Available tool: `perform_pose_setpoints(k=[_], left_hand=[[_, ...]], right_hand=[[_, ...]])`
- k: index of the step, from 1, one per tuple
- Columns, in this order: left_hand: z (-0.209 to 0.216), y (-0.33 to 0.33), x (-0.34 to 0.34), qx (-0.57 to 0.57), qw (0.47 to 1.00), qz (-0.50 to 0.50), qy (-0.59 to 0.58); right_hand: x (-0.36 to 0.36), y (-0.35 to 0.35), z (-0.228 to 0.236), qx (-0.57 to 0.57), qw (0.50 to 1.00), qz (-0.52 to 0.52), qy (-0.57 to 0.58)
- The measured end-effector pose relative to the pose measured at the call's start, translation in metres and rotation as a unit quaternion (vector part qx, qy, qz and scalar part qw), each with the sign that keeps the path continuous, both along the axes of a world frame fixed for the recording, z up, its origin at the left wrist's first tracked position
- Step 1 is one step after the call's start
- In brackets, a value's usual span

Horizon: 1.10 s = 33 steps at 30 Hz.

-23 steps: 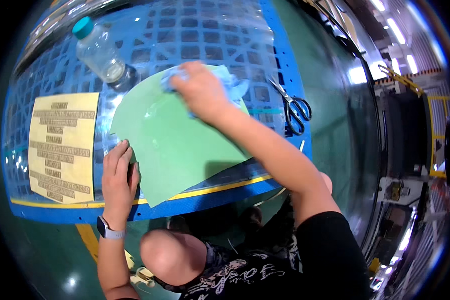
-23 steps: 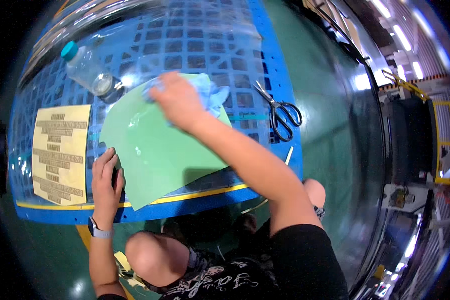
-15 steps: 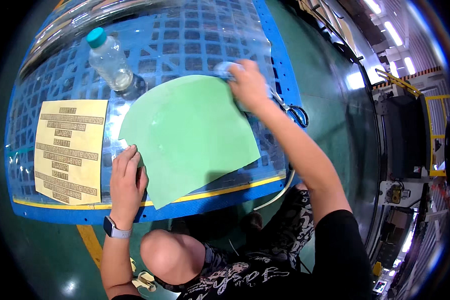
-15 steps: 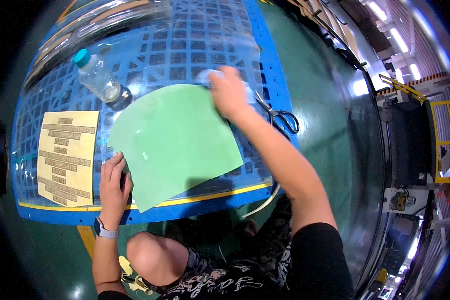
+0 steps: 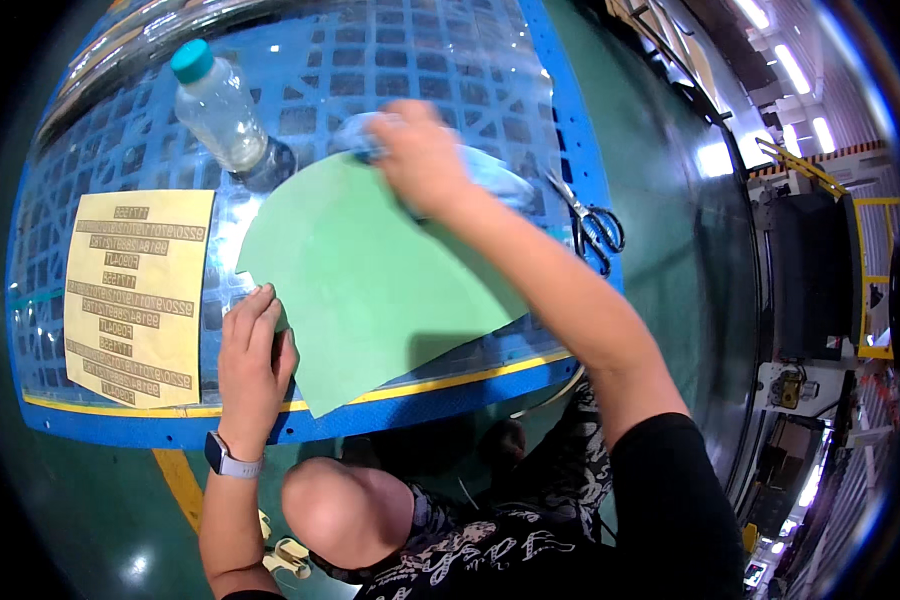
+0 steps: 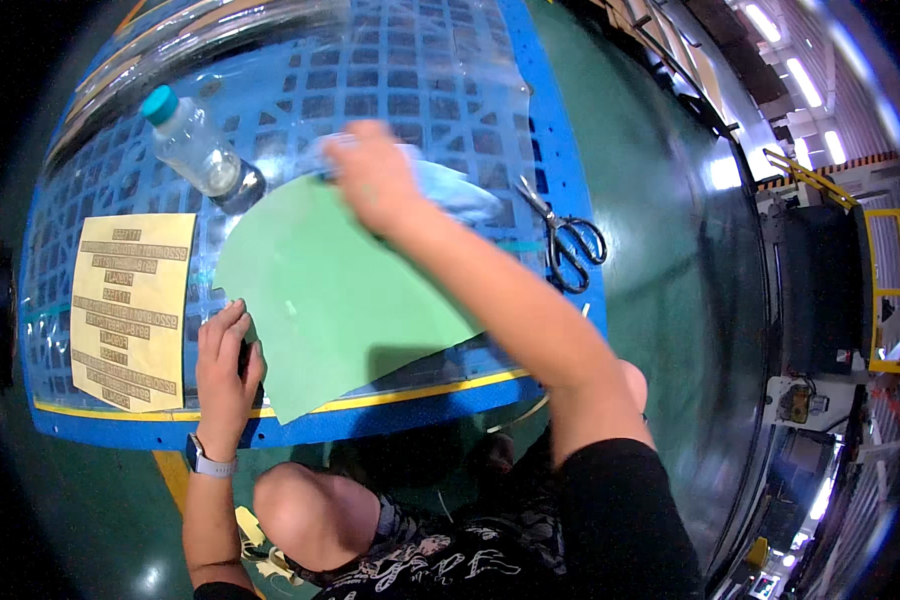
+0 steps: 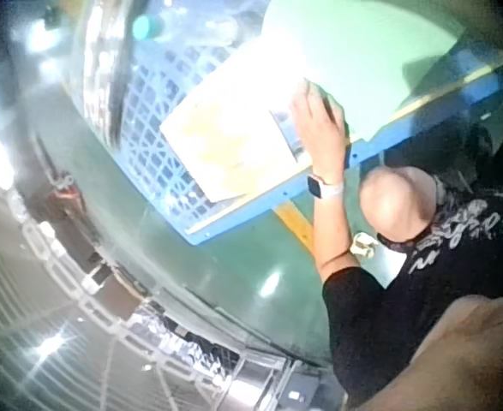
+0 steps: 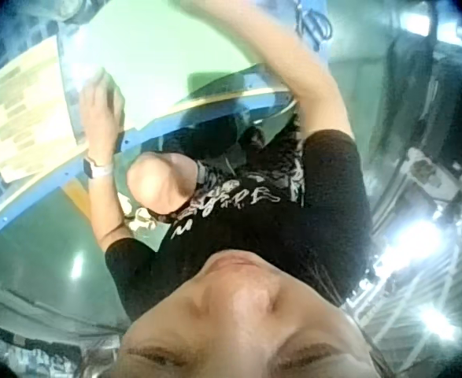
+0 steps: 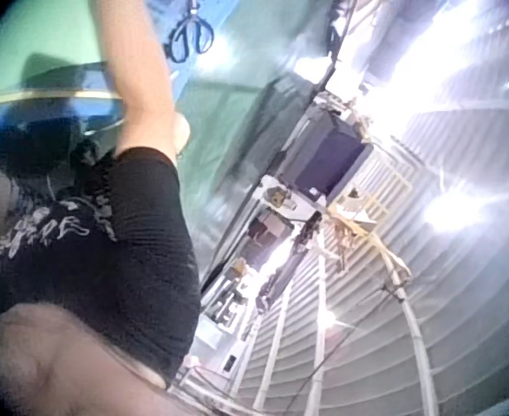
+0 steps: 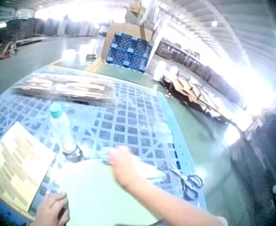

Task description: The person peels waste backing from a sheet of printed labels and then cleans a green board by pouring liquid from a bottle and wiping the surface with a cloth.

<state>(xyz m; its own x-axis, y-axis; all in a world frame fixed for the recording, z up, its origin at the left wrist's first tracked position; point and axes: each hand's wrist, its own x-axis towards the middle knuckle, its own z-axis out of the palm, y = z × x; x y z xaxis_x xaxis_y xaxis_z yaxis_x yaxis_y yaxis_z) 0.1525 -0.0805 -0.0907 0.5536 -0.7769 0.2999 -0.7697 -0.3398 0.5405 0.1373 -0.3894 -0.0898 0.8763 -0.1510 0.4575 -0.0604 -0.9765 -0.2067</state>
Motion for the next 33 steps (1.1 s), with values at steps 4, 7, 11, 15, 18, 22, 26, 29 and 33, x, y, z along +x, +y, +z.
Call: perform_pose_setpoints(k=[4, 7, 11, 15, 18, 22, 26, 29, 33], left_hand=[[-0.002, -0.005, -0.001, 0.006, 1.0, -0.012, -0.003], [0.0, -0.001, 0.002, 0.004, 1.0, -0.004, 0.004], [0.001, -0.001, 0.002, -0.004, 1.0, -0.001, 0.006], [-0.001, -0.001, 0.0, -0.002, 1.0, -0.009, 0.011], [0.0, -0.002, -0.001, 0.005, 1.0, -0.003, 0.014], [-0.001, 0.0, 0.0, -0.001, 1.0, -0.003, 0.015], [0.0, -0.005, -0.001, -0.006, 1.0, -0.012, 0.004], [-0.003, -0.007, -0.003, 0.006, 1.0, -0.01, -0.012], [-0.004, 0.0, -0.001, 0.02, 1.0, 0.002, -0.016]], right_hand=[[-0.002, 0.012, -0.014, -0.039, 0.999, 0.023, -0.014], [-0.051, -0.044, -0.002, -0.046, 0.995, -0.076, 0.047], [-0.042, -0.043, 0.016, 0.016, 0.987, -0.114, 0.115], [0.005, 0.023, -0.005, -0.019, 0.998, 0.04, 0.033], [-0.036, -0.021, -0.011, -0.038, 0.999, 0.0, -0.008], [-0.083, -0.073, 0.01, -0.057, 0.985, -0.115, 0.118], [-0.038, -0.057, 0.021, -0.029, 0.999, -0.02, 0.029], [-0.054, -0.038, 0.005, -0.032, 0.999, -0.017, 0.033], [-0.154, -0.007, 0.022, -0.014, 0.99, 0.014, 0.138]])
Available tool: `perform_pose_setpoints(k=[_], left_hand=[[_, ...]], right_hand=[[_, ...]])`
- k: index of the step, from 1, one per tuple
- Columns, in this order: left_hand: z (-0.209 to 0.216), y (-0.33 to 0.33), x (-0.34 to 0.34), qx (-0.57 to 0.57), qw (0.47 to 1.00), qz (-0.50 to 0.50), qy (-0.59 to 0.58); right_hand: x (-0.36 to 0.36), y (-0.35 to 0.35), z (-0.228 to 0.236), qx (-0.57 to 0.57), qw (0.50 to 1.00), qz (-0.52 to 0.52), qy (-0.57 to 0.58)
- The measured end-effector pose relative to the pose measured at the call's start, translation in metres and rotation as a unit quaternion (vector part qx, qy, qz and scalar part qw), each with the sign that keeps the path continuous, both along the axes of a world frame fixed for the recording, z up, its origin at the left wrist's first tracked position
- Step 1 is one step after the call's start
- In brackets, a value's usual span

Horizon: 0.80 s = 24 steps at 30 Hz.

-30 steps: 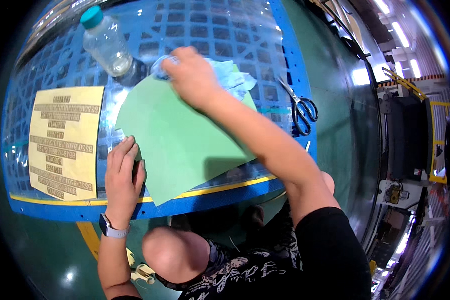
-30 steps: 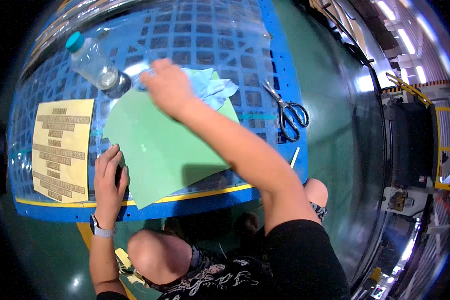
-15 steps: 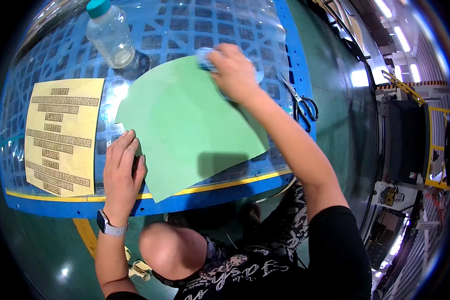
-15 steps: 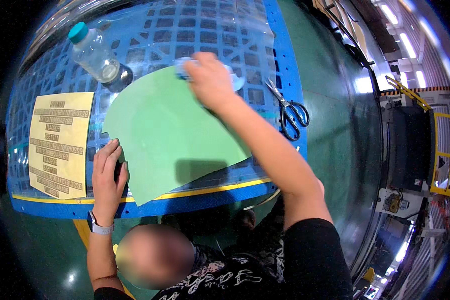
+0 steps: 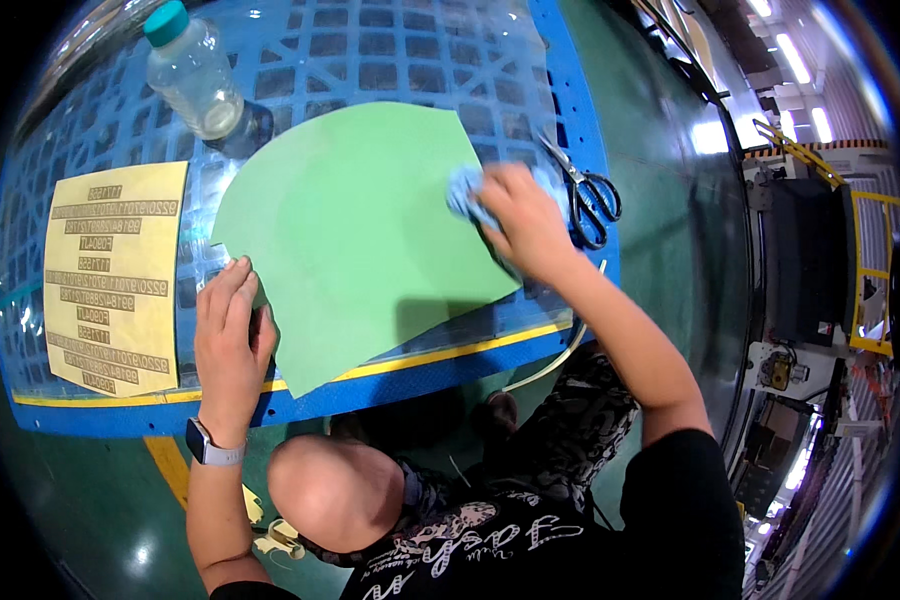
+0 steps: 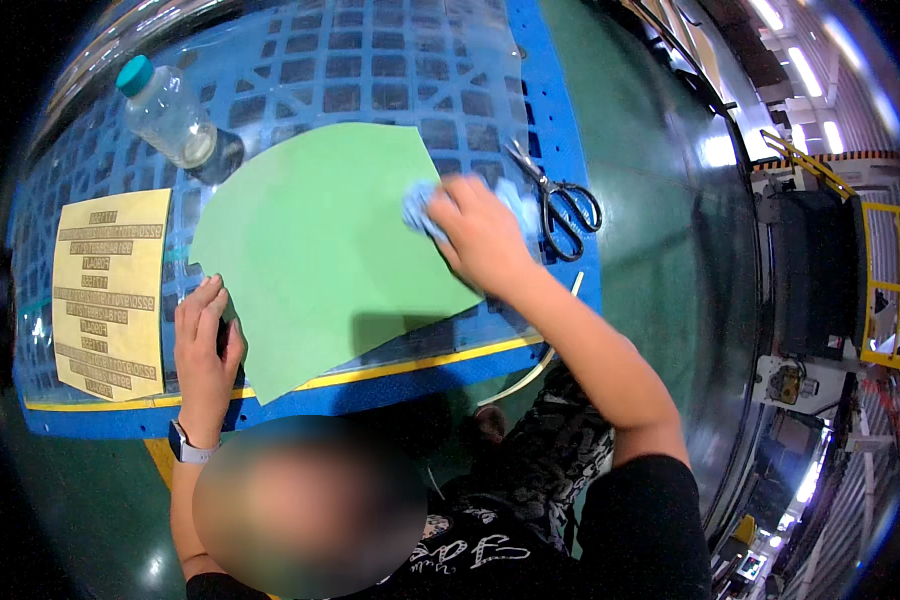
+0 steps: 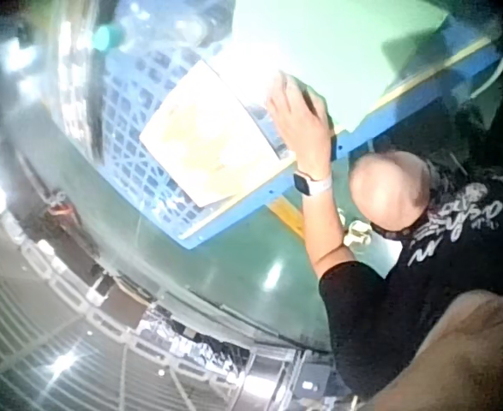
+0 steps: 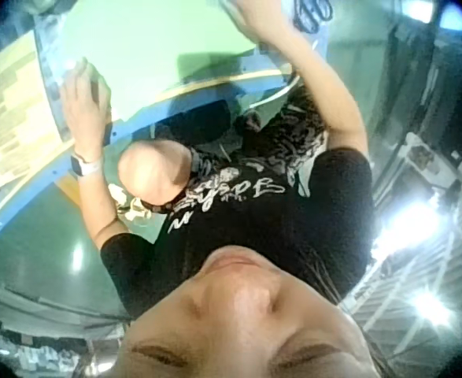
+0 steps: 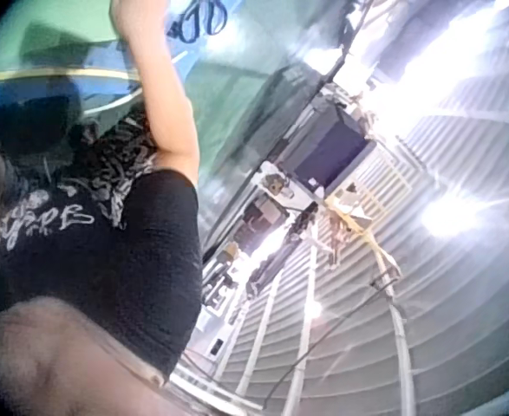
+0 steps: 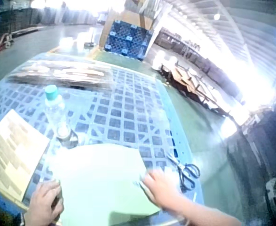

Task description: The person peels waste backing from a sheet of printed labels and then cleans a green board by pouring liquid from a bottle and wiping the surface with a cloth.

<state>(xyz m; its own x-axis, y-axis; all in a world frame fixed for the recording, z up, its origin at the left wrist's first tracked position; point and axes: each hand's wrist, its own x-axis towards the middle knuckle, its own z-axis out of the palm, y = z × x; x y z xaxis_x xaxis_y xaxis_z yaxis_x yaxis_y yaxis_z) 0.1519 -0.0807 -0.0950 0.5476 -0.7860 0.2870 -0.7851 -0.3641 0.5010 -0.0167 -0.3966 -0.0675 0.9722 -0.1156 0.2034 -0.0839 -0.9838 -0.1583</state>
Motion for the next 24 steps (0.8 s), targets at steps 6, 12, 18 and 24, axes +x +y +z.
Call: perform_pose_setpoints(k=[6, 12, 18, 24], left_hand=[[0.0, 0.0, 0.0, -0.013, 1.0, -0.008, 0.004], [-0.002, 0.0, -0.002, 0.003, 1.0, -0.006, 0.002], [-0.003, 0.0, 0.001, -0.003, 1.0, -0.01, 0.016], [0.0, -0.002, -0.002, -0.007, 1.0, -0.019, -0.008]], right_hand=[[0.014, -0.015, 0.039, -0.013, 0.996, 0.041, 0.078], [0.022, -0.004, 0.002, 0.018, 0.996, 0.085, 0.031], [-0.031, -0.044, 0.033, 0.025, 0.994, -0.047, 0.098], [0.017, 0.029, -0.003, 0.031, 0.996, 0.08, 0.015]])
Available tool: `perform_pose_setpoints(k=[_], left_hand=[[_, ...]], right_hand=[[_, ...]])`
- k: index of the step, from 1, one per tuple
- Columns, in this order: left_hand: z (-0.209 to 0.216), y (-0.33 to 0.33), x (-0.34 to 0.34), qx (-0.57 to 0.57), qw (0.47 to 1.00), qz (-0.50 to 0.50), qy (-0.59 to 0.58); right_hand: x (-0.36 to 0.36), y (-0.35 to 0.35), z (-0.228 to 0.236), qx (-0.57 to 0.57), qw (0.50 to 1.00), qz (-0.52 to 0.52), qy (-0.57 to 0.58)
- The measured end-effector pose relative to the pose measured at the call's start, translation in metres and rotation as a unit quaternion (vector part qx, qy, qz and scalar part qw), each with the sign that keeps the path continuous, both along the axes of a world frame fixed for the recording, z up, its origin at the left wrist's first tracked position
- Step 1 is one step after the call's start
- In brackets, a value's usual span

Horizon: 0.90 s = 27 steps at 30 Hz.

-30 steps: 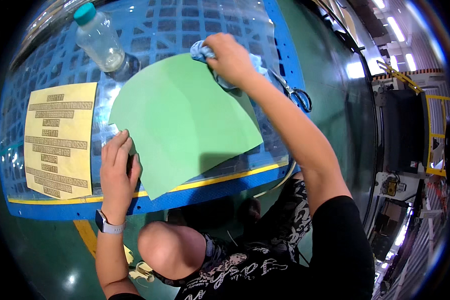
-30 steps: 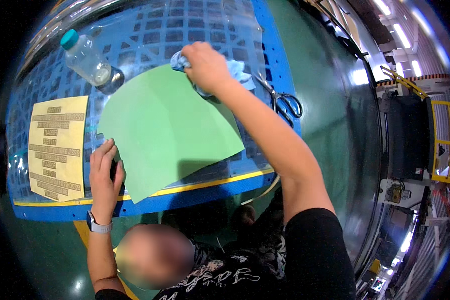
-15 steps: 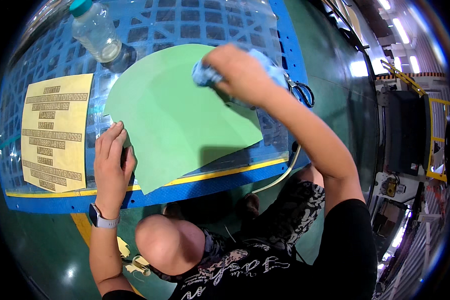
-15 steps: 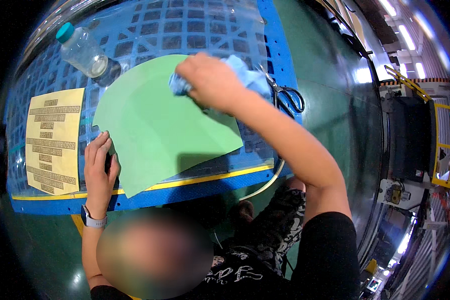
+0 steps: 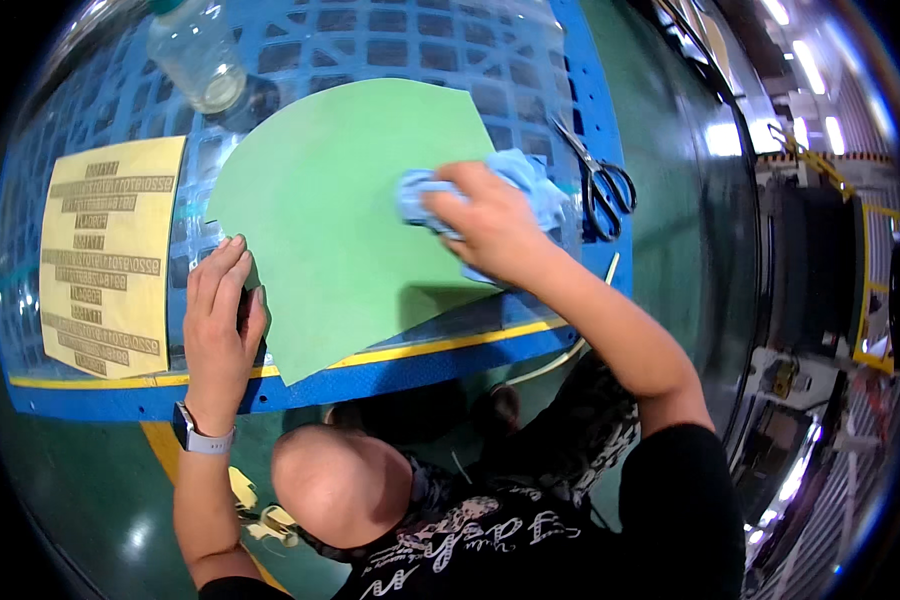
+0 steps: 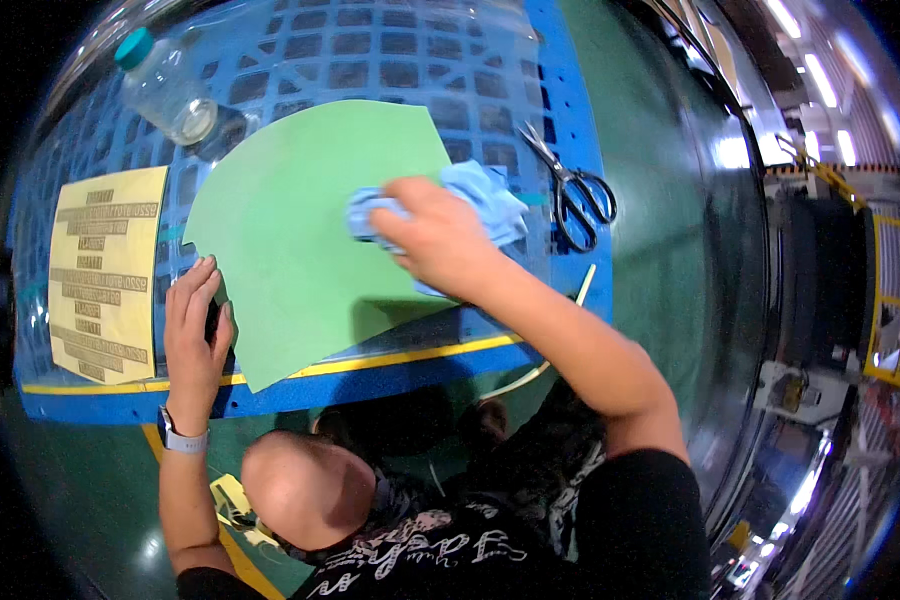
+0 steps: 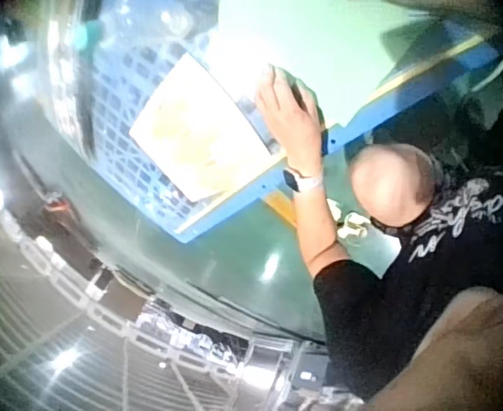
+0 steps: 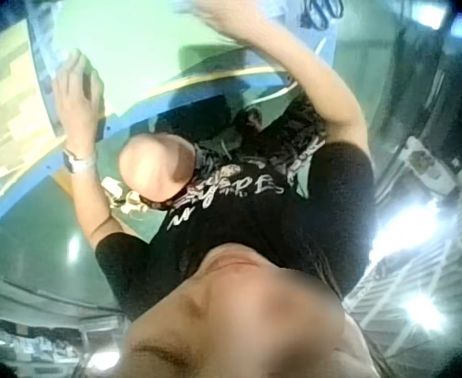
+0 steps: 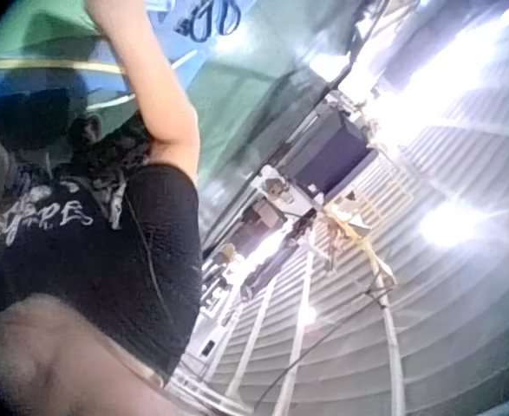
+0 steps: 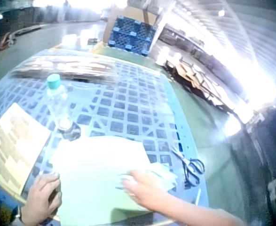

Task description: The person peels waste backing from a sheet of printed labels and then cleans a green board by pouring liquid from a bottle and wiping the surface with a cloth.

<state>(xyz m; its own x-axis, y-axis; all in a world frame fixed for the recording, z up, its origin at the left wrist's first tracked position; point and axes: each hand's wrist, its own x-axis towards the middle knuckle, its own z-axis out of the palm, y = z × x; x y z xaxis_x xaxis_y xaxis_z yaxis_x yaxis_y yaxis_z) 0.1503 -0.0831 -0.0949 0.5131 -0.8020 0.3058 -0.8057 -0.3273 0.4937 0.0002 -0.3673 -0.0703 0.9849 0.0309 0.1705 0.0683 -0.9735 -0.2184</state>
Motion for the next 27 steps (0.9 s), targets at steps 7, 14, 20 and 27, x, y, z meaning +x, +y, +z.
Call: perform_pose_setpoints(k=[7, 14, 20, 27], left_hand=[[-0.001, 0.003, 0.002, -0.005, 1.0, 0.005, 0.028], [0.003, 0.0, 0.0, -0.015, 1.0, -0.001, 0.016], [0.001, 0.005, 0.0, -0.018, 0.999, 0.012, 0.023], [0.002, 0.006, 0.001, -0.039, 0.999, -0.001, 0.022]], right_hand=[[-0.054, -0.056, 0.02, -0.043, 0.986, -0.163, 0.014], [-0.027, -0.01, -0.002, -0.005, 0.996, -0.089, 0.012], [-0.068, -0.068, 0.028, -0.013, 0.979, -0.205, 0.004], [-0.03, -0.005, 0.005, 0.005, 0.996, -0.091, -0.005]])
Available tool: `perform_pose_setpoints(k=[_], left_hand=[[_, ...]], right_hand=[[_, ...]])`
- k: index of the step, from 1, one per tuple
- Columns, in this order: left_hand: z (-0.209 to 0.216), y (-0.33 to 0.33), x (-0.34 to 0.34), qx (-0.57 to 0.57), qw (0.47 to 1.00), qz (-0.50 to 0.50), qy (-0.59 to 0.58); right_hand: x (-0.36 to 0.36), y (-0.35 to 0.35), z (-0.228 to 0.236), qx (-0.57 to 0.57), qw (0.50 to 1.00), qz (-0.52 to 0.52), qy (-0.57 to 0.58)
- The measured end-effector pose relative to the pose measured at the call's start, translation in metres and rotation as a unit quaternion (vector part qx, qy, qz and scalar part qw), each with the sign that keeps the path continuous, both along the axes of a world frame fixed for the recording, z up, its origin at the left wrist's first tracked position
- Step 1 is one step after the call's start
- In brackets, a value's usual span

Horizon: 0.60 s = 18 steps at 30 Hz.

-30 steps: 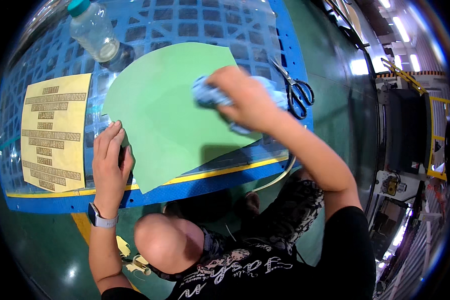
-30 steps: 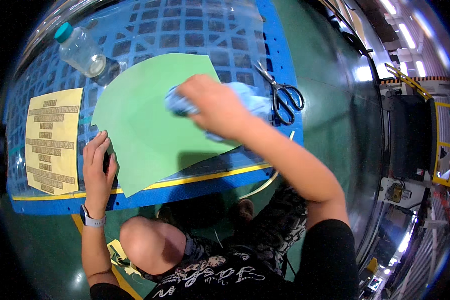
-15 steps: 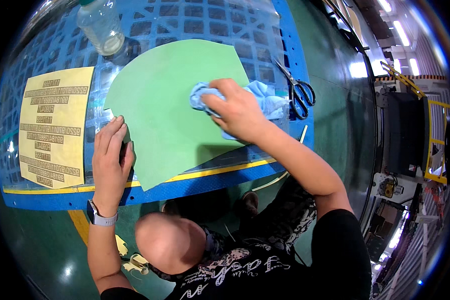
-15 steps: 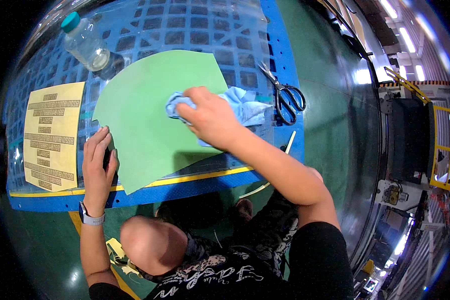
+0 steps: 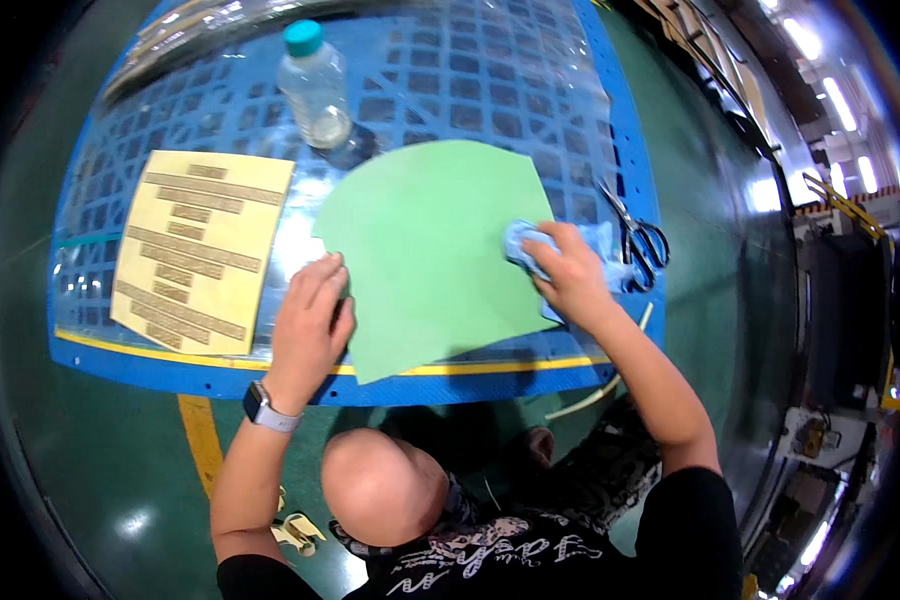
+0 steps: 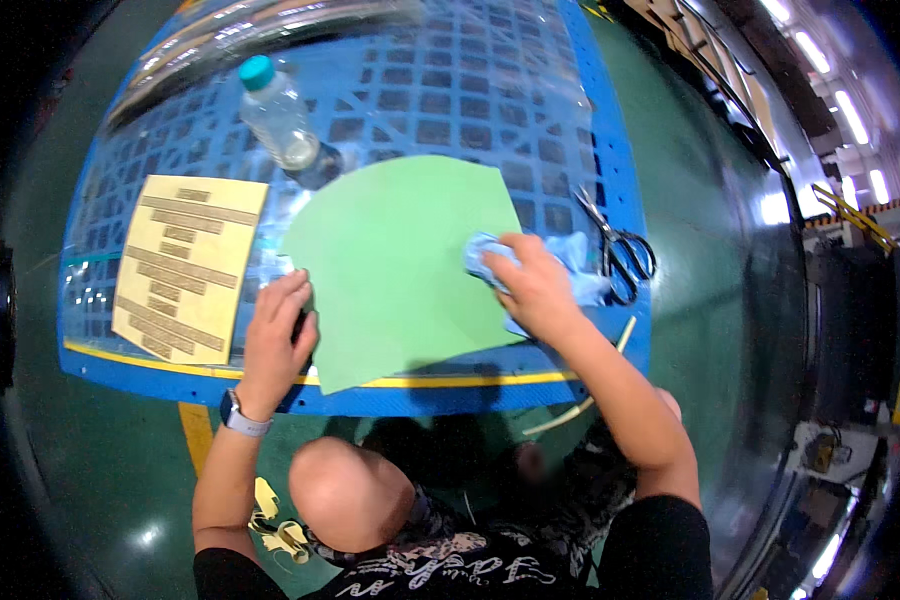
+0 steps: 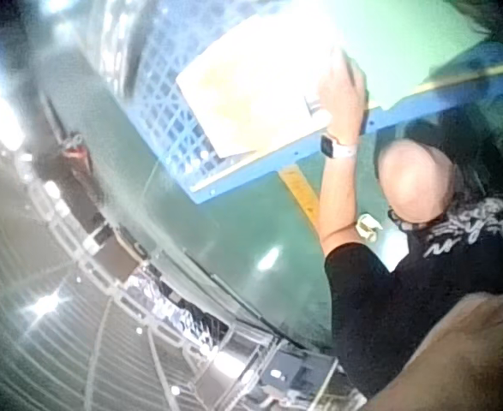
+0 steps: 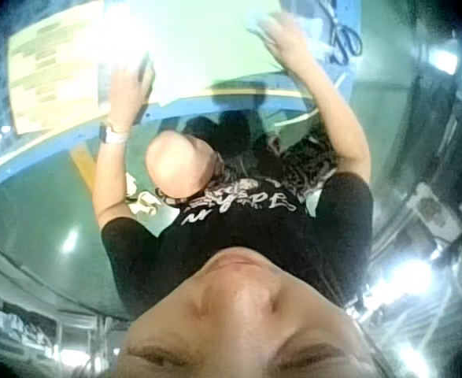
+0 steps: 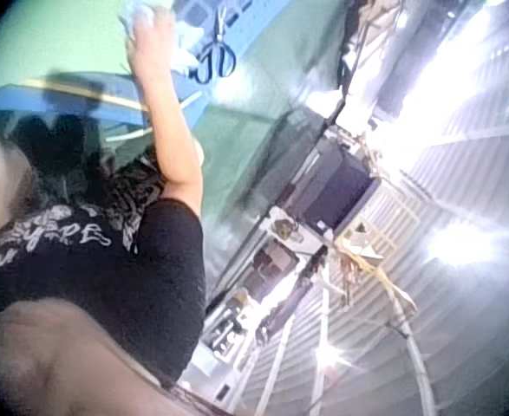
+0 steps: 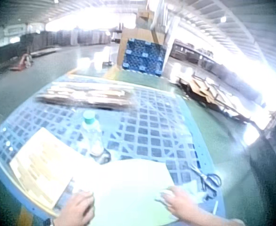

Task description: The person peels waste backing from a sheet of printed labels and then cleans a green board by pouring liquid from a bottle and wiping the surface with a cloth.

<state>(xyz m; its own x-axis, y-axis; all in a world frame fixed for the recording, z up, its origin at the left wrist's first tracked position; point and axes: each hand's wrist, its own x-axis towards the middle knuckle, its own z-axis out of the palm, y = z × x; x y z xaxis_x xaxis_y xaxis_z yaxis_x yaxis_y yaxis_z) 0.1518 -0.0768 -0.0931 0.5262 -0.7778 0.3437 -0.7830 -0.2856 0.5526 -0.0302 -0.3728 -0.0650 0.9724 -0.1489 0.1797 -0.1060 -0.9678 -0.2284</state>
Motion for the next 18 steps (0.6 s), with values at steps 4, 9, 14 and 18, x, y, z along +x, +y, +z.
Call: perform_pose_setpoints(k=[4, 9, 14, 18], left_hand=[[0.024, 0.0, 0.02, -0.007, 0.992, 0.016, 0.126], [0.03, -0.056, 0.112, -0.136, 0.971, 0.185, 0.065], [0.006, -0.103, 0.15, -0.174, 0.963, 0.162, 0.124], [0.008, -0.123, 0.166, -0.168, 0.964, 0.149, 0.14]], right_hand=[[-0.034, -0.029, 0.005, 0.048, 0.992, -0.106, 0.056], [-0.046, -0.034, 0.014, 0.078, 0.992, -0.081, 0.05], [-0.059, -0.027, 0.02, 0.112, 0.984, -0.125, 0.053], [-0.066, -0.045, 0.013, 0.285, 0.925, -0.222, -0.115]])
